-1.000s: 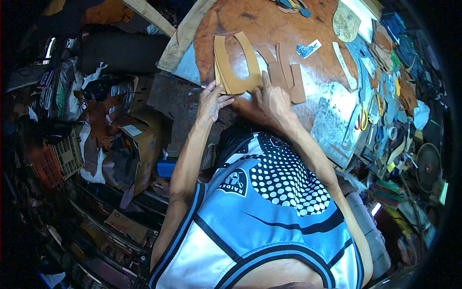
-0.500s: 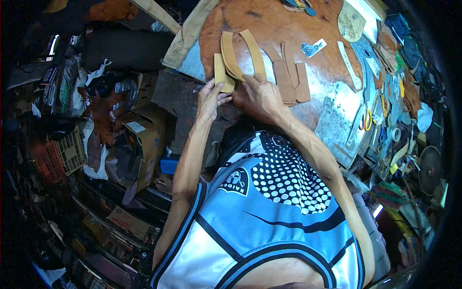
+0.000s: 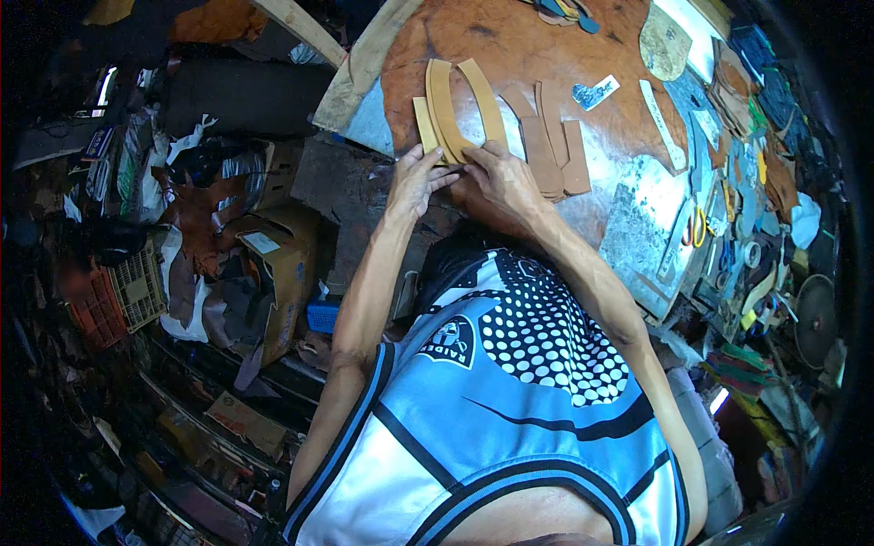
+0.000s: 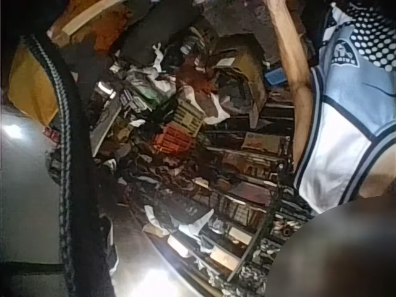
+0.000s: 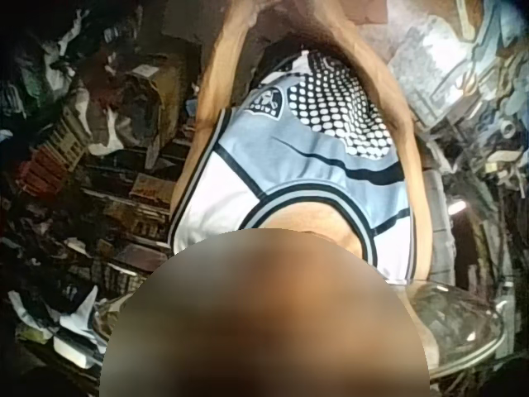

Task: Cutting out leather patterns using a manual knife and metal templates for shoe manufacturing.

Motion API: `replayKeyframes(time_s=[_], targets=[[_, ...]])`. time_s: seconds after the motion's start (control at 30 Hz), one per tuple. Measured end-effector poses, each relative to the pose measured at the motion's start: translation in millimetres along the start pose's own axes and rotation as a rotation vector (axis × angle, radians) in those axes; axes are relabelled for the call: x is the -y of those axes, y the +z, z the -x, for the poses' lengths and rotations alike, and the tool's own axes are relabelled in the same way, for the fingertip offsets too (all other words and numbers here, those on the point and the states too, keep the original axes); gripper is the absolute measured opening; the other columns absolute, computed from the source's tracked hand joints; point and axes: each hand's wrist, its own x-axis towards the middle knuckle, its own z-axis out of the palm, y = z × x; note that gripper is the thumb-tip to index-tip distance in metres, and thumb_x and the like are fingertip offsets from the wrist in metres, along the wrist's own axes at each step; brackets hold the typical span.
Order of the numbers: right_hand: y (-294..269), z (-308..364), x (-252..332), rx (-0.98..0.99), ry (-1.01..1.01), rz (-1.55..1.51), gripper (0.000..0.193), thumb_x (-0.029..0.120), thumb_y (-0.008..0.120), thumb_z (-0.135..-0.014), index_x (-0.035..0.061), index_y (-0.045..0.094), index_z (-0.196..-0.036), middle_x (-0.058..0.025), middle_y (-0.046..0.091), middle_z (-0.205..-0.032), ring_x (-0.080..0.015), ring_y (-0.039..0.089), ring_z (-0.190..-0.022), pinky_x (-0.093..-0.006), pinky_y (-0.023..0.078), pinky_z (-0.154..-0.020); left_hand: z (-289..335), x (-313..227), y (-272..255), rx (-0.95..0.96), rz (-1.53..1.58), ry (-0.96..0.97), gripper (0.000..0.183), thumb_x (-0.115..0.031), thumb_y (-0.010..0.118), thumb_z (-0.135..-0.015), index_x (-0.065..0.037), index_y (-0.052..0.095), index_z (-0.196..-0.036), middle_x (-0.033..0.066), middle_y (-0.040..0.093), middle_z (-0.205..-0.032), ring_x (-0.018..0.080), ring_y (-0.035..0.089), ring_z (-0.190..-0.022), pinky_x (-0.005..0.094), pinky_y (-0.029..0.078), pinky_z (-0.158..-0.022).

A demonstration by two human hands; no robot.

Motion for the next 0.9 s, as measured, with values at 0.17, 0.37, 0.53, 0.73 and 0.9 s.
replayKeyframes(time_s=[0.17, 0.37, 0.53, 0.73, 0.9], targets=[[2.4, 3.1, -2.5, -0.069, 0.008, -0.024, 0.024, 0.013, 0.061, -0.09, 0.0047, 0.065, -0.111, -0.0174, 0.062, -0.098, -0.0387, 0.065, -0.085, -0.0461, 0.053, -0.07, 5.0, -4.2, -0.9, -0.027, -0.055, -0.016, 0.032, -0.016, 0.055, -0.098, -0.001, 0.052, -0.126, 0.0163, 0.067, -0.111, 0.025, 0.07, -0.093, 0.033, 0.059, -0.077], [-7.8, 2.0, 7.1, -0.12, -0.094, 0.265, 0.023, 0.01, 0.059, -0.086, 0.0075, 0.063, -0.109, -0.0154, 0.058, -0.095, -0.0346, 0.063, -0.083, -0.0456, 0.054, -0.067, 22.7, -21.2, -23.8, -0.139, -0.162, 0.046, 0.031, -0.014, 0.053, -0.098, 0.001, 0.052, -0.126, 0.0175, 0.068, -0.11, 0.0249, 0.071, -0.093, 0.0317, 0.059, -0.075], [1.2, 3.0, 1.9, -0.016, -0.178, 0.343, 0.032, 0.01, 0.056, -0.088, 0.0056, 0.062, -0.12, -0.0179, 0.059, -0.103, -0.0366, 0.063, -0.084, -0.0433, 0.054, -0.074, 39.3, -43.0, -33.2, -0.177, -0.146, 0.135, 0.031, -0.011, 0.053, -0.098, 0.002, 0.052, -0.126, 0.016, 0.068, -0.109, 0.0241, 0.071, -0.091, 0.0301, 0.059, -0.072], [12.1, -14.8, 28.5, 0.011, 0.403, -0.814, 0.029, 0.019, 0.06, -0.093, -0.0025, 0.063, -0.112, -0.0103, 0.068, -0.087, -0.0155, 0.061, -0.07, -0.0326, 0.05, -0.059, 44.6, -32.3, 1.3, -0.025, -0.035, 0.198, 0.031, -0.019, 0.049, -0.102, 0.0, 0.052, -0.126, 0.0162, 0.066, -0.114, 0.0242, 0.07, -0.094, 0.031, 0.058, -0.073], [20.5, -6.0, 22.2, 0.057, 0.463, -1.123, 0.021, 0.018, 0.052, -0.099, 0.0015, 0.065, -0.101, -0.0018, 0.063, -0.077, -0.0046, 0.049, -0.055, -0.0227, 0.04, -0.049, 44.8, -24.1, -2.2, 0.064, 0.127, 0.074, 0.043, -0.033, 0.04, -0.105, -0.003, 0.049, -0.134, 0.0122, 0.064, -0.119, 0.0226, 0.065, -0.103, 0.0351, 0.054, -0.079]])
